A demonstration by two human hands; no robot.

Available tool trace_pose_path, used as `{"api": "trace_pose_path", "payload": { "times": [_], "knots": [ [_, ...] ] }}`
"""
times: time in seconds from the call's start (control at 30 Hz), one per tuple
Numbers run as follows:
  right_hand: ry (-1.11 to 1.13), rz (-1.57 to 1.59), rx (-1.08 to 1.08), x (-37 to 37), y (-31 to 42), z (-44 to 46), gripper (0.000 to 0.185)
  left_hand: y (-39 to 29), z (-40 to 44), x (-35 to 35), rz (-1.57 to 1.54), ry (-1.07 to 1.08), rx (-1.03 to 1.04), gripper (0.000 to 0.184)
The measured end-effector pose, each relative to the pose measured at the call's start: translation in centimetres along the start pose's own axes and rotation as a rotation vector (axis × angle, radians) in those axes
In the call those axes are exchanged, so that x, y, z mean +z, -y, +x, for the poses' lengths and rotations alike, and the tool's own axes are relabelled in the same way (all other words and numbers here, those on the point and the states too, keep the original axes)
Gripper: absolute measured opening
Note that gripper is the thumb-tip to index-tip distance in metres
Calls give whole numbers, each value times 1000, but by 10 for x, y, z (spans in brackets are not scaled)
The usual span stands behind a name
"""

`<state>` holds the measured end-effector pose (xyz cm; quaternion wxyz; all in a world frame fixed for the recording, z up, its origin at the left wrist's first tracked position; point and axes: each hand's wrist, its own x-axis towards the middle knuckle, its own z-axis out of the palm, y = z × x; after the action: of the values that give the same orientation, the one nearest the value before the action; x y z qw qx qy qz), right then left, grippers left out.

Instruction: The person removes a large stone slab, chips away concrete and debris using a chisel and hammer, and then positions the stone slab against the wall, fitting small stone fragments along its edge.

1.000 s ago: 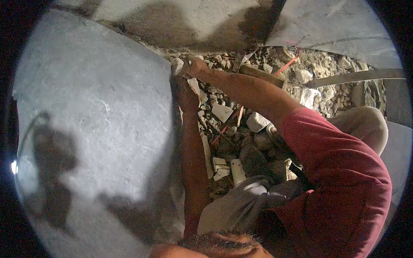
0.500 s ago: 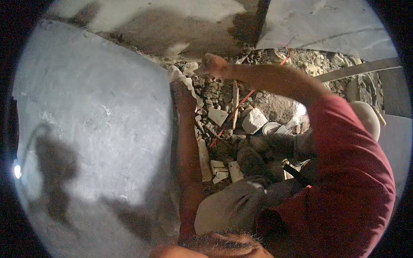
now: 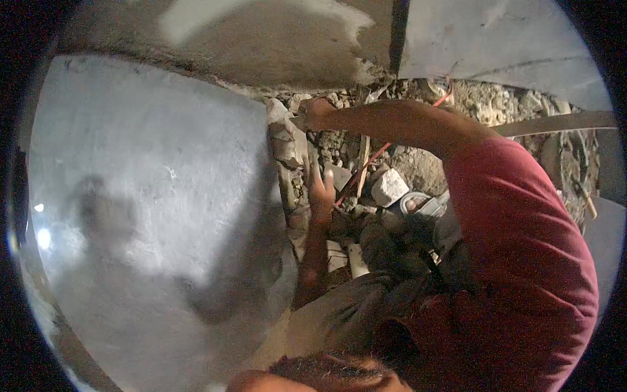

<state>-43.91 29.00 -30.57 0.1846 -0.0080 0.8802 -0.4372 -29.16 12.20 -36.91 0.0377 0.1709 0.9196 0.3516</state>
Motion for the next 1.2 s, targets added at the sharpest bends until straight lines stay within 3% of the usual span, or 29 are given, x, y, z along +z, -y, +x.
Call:
{"api": "trace_pose_path", "payload": {
  "times": [0.2,0.3,0.4,0.47,0.57,0.63,1.0,1.03,1.1,1.2],
  "knots": [
    [92,99,-22,16,17,28,33,8,-144,-7,-183,275,-417,56],
    [76,66,-44,34,11,50,41,5,-173,-40,-205,344,-574,55],
    [147,236,74,51,-8,66,47,-5,-185,-75,-204,347,-688,54],
    [246,37,72,11,23,32,49,-14,-192,-97,-199,333,-745,53],
    [228,10,32,12,20,33,48,-30,-200,-123,-187,313,-813,52],
    [246,-66,-109,13,15,34,47,-40,-205,-135,-186,302,-847,52],
    [71,20,-63,28,-13,61,38,-84,-217,-177,-184,265,-925,49],
    [66,213,133,-8,23,23,32,-89,-216,-182,-184,264,-930,49],
    [-30,83,-15,33,-15,66,39,-97,-210,-190,-175,258,-930,48],
    [25,17,-92,33,-9,66,44,-112,-194,-199,-143,255,-919,48]
  ]
}}
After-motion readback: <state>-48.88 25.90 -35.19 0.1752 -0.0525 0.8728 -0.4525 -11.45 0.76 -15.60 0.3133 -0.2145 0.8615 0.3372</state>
